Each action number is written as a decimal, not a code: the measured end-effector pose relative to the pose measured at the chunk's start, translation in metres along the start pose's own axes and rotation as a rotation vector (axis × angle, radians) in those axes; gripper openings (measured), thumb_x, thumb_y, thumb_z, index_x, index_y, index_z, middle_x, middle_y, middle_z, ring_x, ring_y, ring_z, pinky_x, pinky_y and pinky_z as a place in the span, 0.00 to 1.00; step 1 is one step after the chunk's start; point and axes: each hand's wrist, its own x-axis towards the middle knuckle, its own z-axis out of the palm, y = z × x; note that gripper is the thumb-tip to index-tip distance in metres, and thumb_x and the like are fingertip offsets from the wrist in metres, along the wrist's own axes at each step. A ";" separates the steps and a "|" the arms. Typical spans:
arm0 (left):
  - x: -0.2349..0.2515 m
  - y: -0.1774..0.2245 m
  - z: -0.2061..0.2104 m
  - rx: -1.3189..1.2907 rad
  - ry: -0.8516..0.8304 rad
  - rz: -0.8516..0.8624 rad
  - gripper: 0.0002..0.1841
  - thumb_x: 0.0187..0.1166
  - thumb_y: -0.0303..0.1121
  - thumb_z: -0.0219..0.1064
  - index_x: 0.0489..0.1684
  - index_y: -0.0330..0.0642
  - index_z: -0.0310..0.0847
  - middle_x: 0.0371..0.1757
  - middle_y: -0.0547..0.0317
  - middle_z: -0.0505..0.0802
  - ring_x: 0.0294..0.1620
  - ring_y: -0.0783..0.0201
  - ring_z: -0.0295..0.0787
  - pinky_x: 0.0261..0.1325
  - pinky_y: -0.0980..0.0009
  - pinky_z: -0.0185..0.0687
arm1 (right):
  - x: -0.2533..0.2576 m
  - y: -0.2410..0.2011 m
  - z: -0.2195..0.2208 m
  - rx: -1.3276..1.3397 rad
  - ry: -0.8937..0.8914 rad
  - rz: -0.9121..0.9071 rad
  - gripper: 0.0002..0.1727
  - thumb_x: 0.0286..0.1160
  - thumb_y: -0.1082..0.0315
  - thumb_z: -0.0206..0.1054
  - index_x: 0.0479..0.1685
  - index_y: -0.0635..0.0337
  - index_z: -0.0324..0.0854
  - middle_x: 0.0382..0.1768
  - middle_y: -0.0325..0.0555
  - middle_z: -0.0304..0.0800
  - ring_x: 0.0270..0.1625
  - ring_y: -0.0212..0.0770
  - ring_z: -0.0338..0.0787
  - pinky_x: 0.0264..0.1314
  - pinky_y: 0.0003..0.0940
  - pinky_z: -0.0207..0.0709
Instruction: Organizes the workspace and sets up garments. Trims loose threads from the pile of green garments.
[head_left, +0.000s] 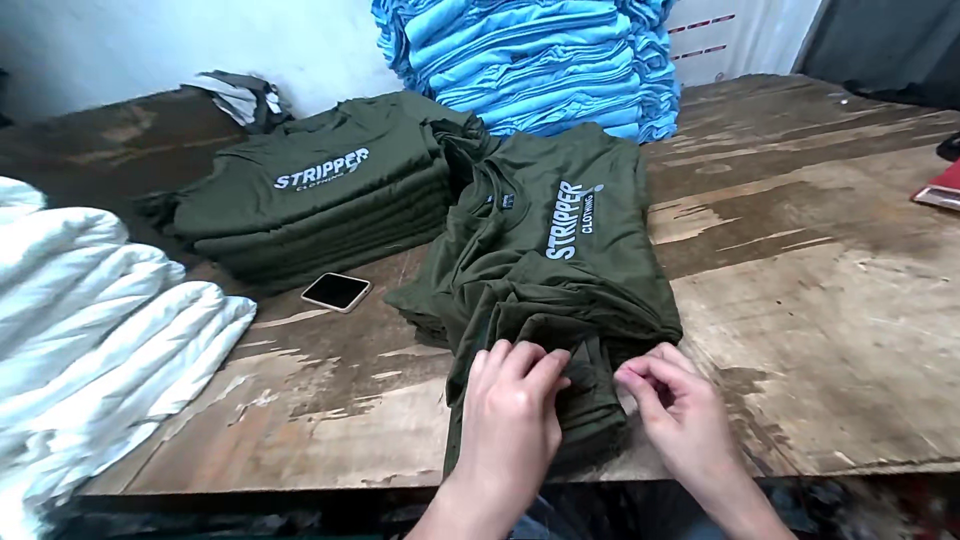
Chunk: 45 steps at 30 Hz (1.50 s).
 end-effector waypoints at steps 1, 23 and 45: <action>0.000 0.006 0.000 0.022 -0.007 0.021 0.10 0.78 0.37 0.69 0.49 0.56 0.96 0.41 0.65 0.93 0.42 0.60 0.88 0.45 0.58 0.82 | -0.001 0.000 -0.001 0.009 0.011 -0.014 0.11 0.77 0.56 0.68 0.31 0.48 0.92 0.32 0.28 0.85 0.35 0.21 0.84 0.36 0.16 0.79; -0.003 -0.015 -0.014 -0.144 -0.097 -0.094 0.12 0.74 0.42 0.71 0.51 0.54 0.89 0.42 0.69 0.90 0.45 0.68 0.88 0.51 0.59 0.86 | 0.010 -0.008 0.000 0.254 0.019 0.194 0.06 0.72 0.65 0.72 0.31 0.50 0.94 0.37 0.37 0.89 0.37 0.28 0.88 0.38 0.20 0.84; 0.009 0.010 -0.004 -0.016 -0.212 -0.065 0.13 0.60 0.35 0.80 0.44 0.50 0.91 0.37 0.60 0.89 0.41 0.56 0.89 0.42 0.53 0.85 | 0.011 -0.014 0.008 0.227 -0.102 0.324 0.07 0.73 0.58 0.74 0.38 0.46 0.96 0.41 0.37 0.92 0.44 0.31 0.90 0.45 0.27 0.85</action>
